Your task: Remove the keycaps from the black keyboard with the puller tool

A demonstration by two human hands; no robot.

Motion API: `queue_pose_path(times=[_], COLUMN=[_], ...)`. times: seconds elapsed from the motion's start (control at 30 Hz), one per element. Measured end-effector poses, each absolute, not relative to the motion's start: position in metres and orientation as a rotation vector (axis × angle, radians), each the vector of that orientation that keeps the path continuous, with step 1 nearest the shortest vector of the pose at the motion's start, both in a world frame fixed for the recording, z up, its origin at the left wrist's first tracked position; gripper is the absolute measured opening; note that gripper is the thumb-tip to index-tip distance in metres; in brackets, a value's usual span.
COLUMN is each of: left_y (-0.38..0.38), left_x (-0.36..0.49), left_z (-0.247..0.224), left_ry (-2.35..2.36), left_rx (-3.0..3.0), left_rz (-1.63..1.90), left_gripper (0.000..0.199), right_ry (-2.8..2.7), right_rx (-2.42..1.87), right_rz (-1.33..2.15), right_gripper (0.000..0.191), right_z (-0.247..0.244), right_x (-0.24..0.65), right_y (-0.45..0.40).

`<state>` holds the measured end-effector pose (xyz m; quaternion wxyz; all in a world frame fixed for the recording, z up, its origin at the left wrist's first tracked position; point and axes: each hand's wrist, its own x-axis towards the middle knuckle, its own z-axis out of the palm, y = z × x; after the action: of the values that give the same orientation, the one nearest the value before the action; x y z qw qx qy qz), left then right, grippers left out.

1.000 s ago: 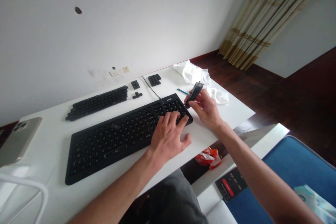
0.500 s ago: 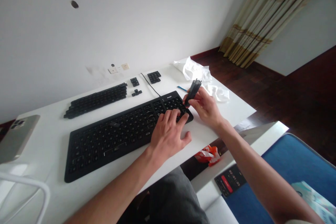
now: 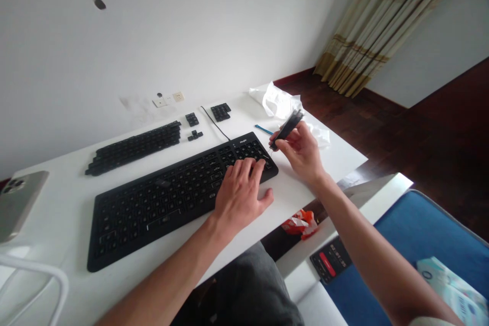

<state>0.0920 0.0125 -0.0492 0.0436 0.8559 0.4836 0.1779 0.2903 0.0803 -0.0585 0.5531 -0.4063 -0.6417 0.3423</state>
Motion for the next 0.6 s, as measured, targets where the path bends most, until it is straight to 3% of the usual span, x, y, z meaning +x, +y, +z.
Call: queue_pose_path(times=[0.13, 0.33, 0.6], left_y=[0.013, 0.012, 0.013], left_x=[0.091, 0.091, 0.091], left_z=[-0.050, -0.048, -0.050], left_ry=[1.555, 1.551, 1.542], left_rx=[2.599, 2.610, 2.605], left_rz=[0.562, 0.532, 0.533], left_gripper=[0.057, 0.056, 0.055], right_ry=[-1.345, -1.339, -1.412], right_rx=[-1.017, -1.064, -1.137], right_rz=[0.742, 0.769, 0.704], right_gripper=[0.045, 0.031, 0.031], right_z=[-0.056, -0.066, -0.074], right_x=[0.292, 0.293, 0.289], right_y=[0.072, 0.054, 0.051])
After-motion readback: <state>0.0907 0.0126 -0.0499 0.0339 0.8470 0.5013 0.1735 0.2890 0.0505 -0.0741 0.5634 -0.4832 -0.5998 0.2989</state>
